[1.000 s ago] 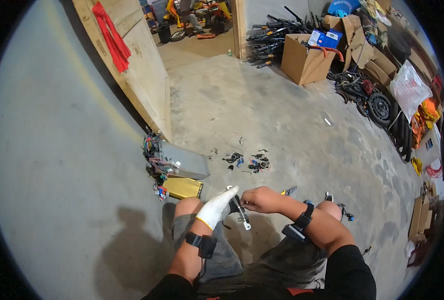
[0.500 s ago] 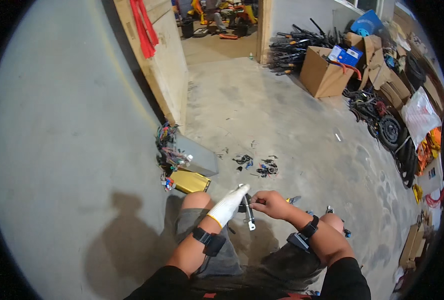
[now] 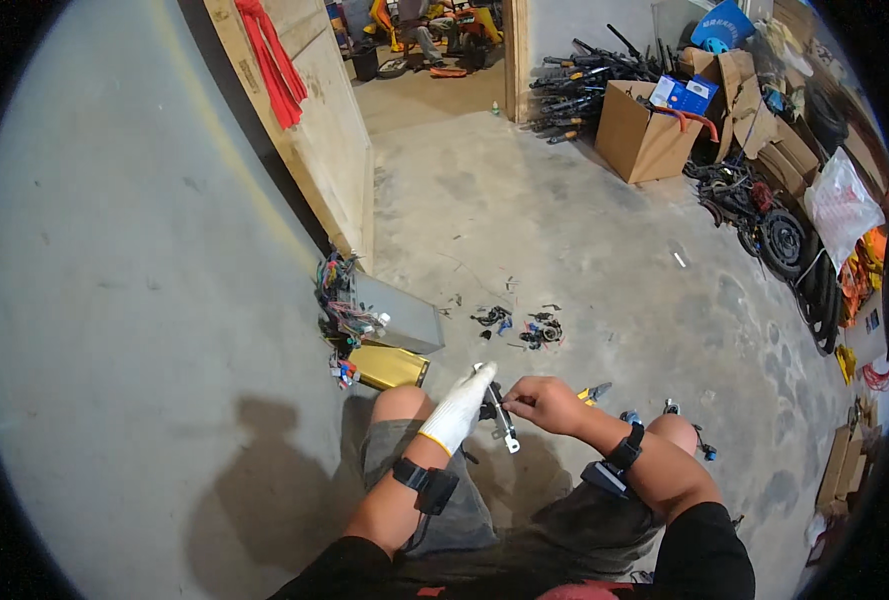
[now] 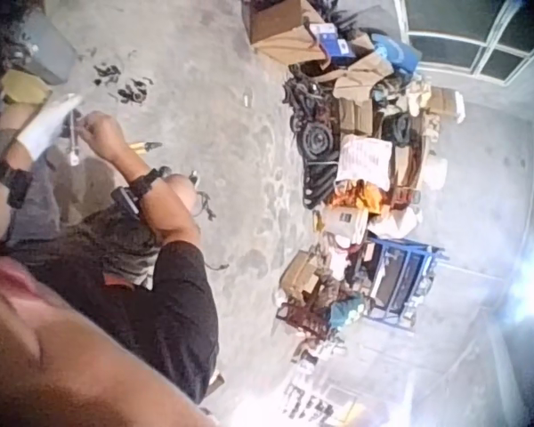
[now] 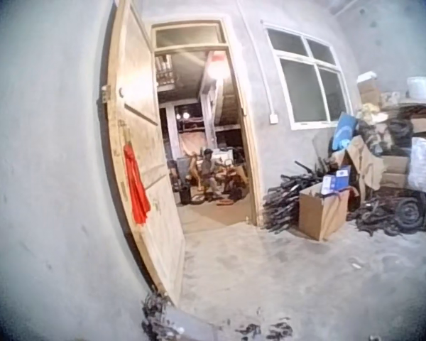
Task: Repairing and testing a digital instrument cluster for a motorcycle or scooter by manipulating wires and using a screwdriver.
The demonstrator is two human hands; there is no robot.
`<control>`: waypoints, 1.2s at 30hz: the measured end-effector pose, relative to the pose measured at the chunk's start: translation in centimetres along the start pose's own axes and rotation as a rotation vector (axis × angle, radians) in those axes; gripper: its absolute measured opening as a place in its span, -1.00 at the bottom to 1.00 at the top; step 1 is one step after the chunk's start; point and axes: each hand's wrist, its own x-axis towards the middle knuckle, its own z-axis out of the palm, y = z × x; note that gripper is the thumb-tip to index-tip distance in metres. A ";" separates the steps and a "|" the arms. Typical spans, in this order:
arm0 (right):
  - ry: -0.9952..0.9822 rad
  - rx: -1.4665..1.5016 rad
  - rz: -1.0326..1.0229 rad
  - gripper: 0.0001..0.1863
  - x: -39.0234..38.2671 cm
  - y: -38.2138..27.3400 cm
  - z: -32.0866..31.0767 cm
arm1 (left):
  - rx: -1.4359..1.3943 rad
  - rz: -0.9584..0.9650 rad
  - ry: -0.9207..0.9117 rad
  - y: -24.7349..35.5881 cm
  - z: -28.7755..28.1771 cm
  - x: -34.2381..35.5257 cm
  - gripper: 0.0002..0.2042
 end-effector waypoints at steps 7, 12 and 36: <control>-0.101 0.238 0.251 -0.82 0.0 0.0 0.2 | 0.063 0.035 -0.015 0.0 -0.2 -0.1 -0.69; -0.166 0.242 0.279 -0.81 0.0 0.0 -0.4 | 0.048 0.037 -0.033 0.2 0.4 -0.5 -0.66; -0.084 -0.212 -0.324 -0.87 0.4 -1.6 -1.9 | 0.002 0.012 -0.082 -0.7 -0.1 0.1 -0.66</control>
